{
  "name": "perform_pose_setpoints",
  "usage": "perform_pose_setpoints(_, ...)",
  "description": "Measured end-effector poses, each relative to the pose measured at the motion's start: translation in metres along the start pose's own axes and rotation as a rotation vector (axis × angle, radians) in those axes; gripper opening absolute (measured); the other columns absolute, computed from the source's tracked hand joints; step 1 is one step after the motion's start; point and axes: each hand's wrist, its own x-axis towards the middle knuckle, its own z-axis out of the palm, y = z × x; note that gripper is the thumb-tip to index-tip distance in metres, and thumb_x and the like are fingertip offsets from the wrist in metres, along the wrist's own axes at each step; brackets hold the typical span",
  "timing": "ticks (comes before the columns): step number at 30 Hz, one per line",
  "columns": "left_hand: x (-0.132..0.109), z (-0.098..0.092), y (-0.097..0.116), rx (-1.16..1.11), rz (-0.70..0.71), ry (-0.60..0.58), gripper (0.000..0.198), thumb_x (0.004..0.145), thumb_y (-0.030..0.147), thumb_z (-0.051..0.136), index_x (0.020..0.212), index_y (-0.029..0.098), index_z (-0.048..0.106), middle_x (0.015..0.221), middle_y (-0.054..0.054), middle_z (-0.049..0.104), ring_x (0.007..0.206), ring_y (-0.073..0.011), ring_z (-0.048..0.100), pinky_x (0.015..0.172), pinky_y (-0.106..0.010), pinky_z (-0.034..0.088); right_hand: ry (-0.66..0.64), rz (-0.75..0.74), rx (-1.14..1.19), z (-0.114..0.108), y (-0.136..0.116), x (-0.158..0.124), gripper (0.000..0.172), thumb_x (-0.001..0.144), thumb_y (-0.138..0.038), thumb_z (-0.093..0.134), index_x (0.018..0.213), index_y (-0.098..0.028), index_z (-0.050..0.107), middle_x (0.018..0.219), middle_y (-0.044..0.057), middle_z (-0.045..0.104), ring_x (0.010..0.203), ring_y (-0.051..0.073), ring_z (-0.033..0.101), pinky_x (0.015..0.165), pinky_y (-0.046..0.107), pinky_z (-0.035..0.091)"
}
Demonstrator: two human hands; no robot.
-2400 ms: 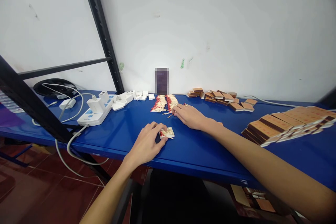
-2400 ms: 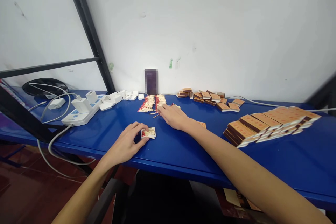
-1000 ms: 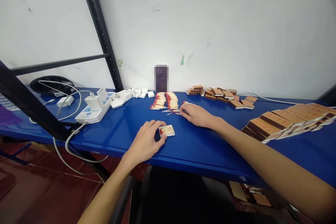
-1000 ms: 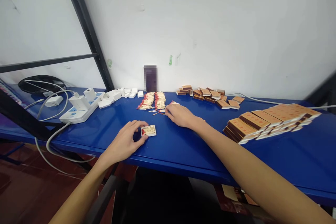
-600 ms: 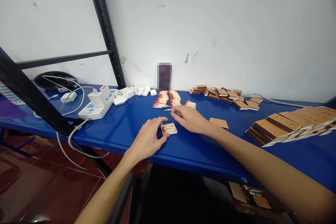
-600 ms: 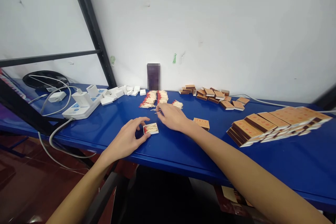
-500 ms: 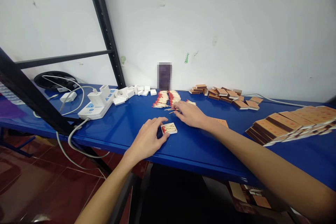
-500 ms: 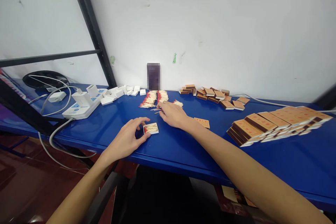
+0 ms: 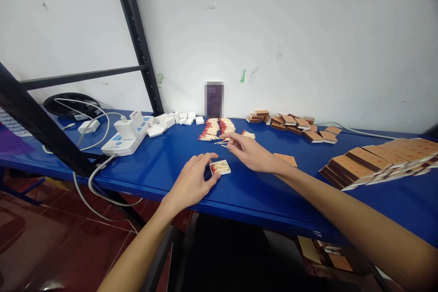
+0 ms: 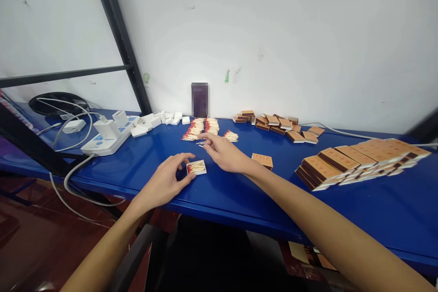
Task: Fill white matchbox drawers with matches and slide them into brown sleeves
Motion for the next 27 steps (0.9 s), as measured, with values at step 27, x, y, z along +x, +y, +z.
perform_pose_setpoints(27, 0.001, -0.003, 0.002, -0.012, 0.014, -0.028, 0.024, 0.093, 0.034, 0.054, 0.112, 0.025, 0.064, 0.106, -0.002, 0.064, 0.096, -0.0213, 0.056, 0.089, -0.036, 0.042, 0.011, 0.009, -0.581, -0.021, 0.046, -0.003, 0.013, 0.087, -0.030, 0.056, 0.089, -0.019, 0.062, 0.096, 0.009, 0.060, 0.093, 0.026, 0.055, 0.081, 0.038, 0.043)
